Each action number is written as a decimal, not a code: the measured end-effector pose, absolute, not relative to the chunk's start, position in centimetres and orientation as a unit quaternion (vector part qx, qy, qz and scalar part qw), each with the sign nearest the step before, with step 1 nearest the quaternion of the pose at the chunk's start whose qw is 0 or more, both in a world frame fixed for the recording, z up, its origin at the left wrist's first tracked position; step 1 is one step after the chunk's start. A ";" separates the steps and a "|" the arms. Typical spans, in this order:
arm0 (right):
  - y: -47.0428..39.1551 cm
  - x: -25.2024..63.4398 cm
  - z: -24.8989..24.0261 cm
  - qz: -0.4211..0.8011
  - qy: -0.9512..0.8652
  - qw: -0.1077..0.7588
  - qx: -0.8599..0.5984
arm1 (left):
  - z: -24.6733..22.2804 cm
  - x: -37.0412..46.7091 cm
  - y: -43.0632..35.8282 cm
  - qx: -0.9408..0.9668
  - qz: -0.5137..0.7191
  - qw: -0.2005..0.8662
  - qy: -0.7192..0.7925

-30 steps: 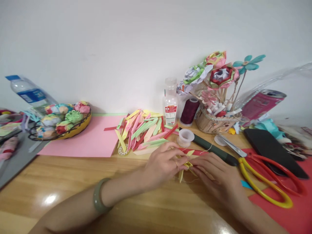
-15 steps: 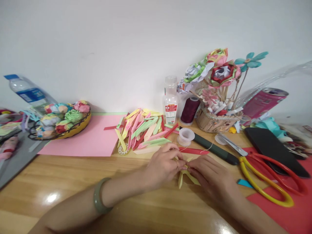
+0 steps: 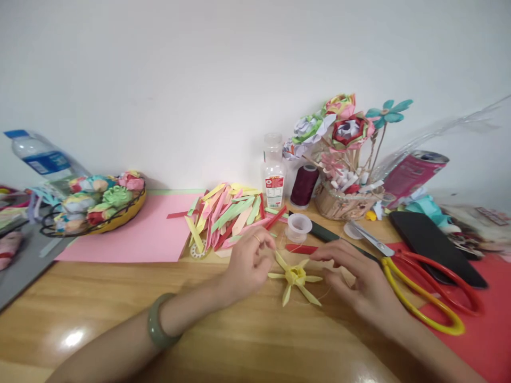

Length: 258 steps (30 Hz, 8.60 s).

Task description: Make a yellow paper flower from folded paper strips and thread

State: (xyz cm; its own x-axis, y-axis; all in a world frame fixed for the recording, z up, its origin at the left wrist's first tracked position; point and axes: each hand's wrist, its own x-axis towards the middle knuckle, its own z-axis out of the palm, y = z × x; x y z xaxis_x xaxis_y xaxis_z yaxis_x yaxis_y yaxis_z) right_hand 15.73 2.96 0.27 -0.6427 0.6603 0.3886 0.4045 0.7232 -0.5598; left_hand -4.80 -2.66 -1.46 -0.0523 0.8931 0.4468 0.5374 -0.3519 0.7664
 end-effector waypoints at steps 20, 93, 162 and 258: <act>2.0 14.7 -1.5 0.356 -0.841 0.258 -0.317 | -2.3 -4.1 -2.1 0.747 0.442 0.297 0.399; 0.2 15.2 0.2 0.096 -0.864 0.438 -0.227 | -0.4 -1.9 -4.2 0.669 0.572 0.202 0.429; 1.9 14.3 -0.9 0.688 -0.597 0.207 -0.357 | -0.7 -3.0 -2.0 0.353 0.425 0.688 0.471; 0.1 16.4 -1.5 -0.043 -0.922 0.357 -0.142 | -1.0 -2.5 -3.5 0.627 0.552 0.223 0.502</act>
